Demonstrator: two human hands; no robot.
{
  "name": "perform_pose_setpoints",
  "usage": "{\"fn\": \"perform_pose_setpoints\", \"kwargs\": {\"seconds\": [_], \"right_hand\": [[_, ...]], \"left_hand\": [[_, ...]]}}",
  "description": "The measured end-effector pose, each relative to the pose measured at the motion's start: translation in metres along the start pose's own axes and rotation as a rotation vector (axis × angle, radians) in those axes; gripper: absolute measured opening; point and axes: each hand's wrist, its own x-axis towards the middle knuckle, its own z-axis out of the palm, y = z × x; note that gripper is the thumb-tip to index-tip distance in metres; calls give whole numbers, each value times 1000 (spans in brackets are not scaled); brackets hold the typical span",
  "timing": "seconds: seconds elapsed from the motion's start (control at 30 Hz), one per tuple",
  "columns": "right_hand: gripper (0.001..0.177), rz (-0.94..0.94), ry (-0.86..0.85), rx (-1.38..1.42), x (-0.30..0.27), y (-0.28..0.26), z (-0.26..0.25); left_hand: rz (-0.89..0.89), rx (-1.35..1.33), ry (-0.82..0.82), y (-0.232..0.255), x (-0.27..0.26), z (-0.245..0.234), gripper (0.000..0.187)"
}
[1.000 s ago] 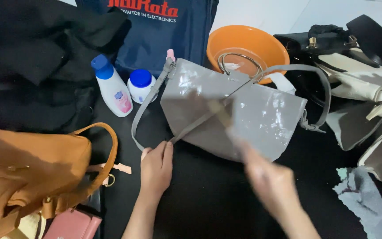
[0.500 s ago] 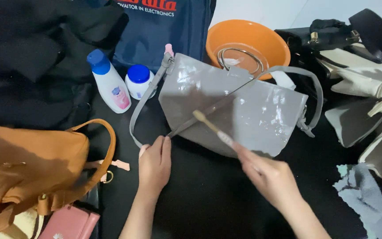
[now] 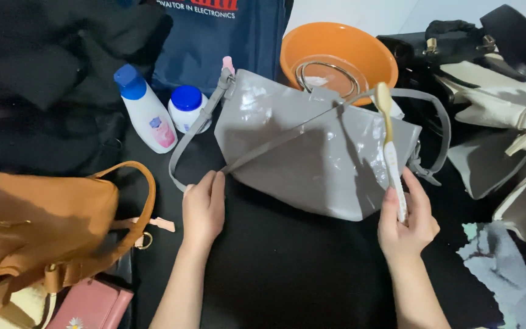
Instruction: Cleaning a grey leather handbag using a toothbrush and cleaning solution.
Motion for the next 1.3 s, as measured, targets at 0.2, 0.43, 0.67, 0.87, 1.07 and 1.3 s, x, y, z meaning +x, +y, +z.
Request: {"fn": "perform_pose_setpoints", "kwargs": {"seconds": [0.2,0.43,0.67,0.87,1.07,1.3], "right_hand": [[25,-3,-71,-28,3,-33,11],[23,-167,-318,-189,14,-75,28],[26,-309,-286,-159,11,-72,31],[28,-86,-301,-264,7,-51,19],[24,-321,-320,-120,3,-66,38],[28,-77,-245,-162,10,-65,18]], "left_hand": [[27,29,-9,3,-2,-6,41],[106,-64,-44,5,0,-9,50],[118,-96,-64,5,0,-12,50],[144,-106,-73,7,1,-13,51],[113,-138,-80,3,0,-13,48],[100,-120,-85,4,-1,-14,47]]}}
